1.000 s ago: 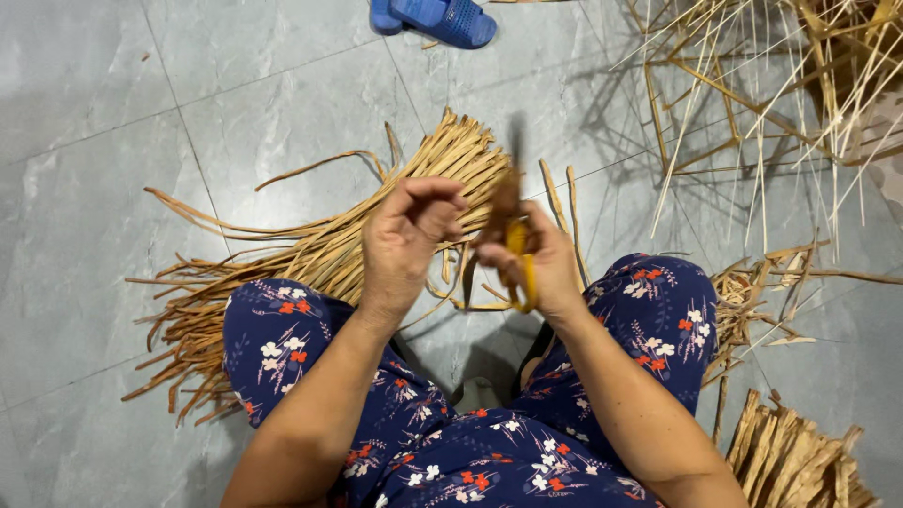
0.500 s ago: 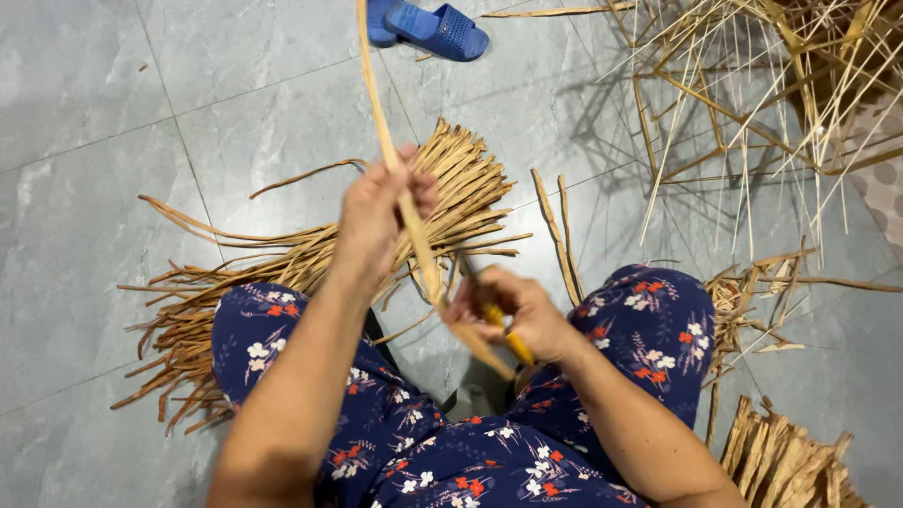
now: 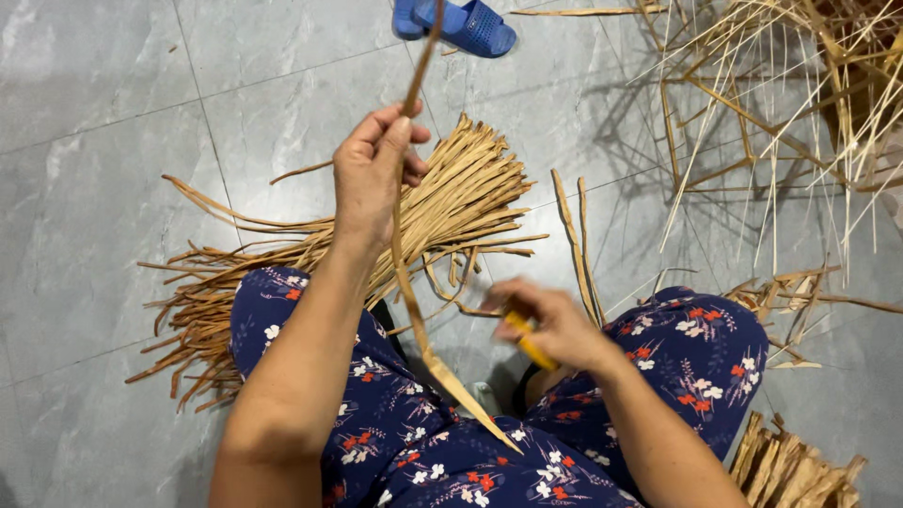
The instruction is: The person sits on the floor and uses scissors to trim dried palm-leaf strips, cutting off uneven ends and separating usable pieces. They gather the trimmed strips into bundles, move bundles aside, and sort through loose strips spread on the floor.
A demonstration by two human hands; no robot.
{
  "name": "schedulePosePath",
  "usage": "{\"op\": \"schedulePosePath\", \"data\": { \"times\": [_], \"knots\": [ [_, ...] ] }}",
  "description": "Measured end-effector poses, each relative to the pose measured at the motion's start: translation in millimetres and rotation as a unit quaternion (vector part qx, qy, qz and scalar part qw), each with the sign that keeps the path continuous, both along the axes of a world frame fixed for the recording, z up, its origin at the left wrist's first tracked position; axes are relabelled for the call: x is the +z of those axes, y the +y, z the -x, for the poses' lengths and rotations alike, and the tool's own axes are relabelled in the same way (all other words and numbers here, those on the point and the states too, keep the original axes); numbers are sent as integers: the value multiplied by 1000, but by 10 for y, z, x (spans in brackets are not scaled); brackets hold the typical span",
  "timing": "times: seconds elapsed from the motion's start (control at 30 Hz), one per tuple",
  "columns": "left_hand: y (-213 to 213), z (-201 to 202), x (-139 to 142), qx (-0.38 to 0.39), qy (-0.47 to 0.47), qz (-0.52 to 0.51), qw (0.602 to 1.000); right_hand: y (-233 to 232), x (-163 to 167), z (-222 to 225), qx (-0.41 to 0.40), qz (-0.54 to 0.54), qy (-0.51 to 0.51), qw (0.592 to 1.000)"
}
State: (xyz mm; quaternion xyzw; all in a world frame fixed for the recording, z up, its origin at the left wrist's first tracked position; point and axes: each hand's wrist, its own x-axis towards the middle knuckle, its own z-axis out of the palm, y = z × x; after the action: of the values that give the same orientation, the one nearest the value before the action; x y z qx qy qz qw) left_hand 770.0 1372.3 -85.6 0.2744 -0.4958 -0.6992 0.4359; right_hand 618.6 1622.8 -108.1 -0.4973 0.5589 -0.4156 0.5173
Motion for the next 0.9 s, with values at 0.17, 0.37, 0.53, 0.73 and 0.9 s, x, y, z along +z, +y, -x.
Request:
{"op": "schedulePosePath", "data": {
  "times": [0.17,0.37,0.53,0.73,0.9],
  "knots": [
    [295,-37,74,-34,-90,54,994,-45,184,391,-182,92,-25,979],
    [558,-41,109,-68,-124,81,987,-218,374,545,-204,29,74,976],
    [604,-43,89,-69,-165,104,978,-383,431,555,-203,40,35,978],
    [545,-37,17,-68,-159,106,979,-514,282,606,-265,-22,-18,964],
    [471,-34,-2,-51,-103,40,993,-591,17,668,-262,31,-65,962]
  ]
}}
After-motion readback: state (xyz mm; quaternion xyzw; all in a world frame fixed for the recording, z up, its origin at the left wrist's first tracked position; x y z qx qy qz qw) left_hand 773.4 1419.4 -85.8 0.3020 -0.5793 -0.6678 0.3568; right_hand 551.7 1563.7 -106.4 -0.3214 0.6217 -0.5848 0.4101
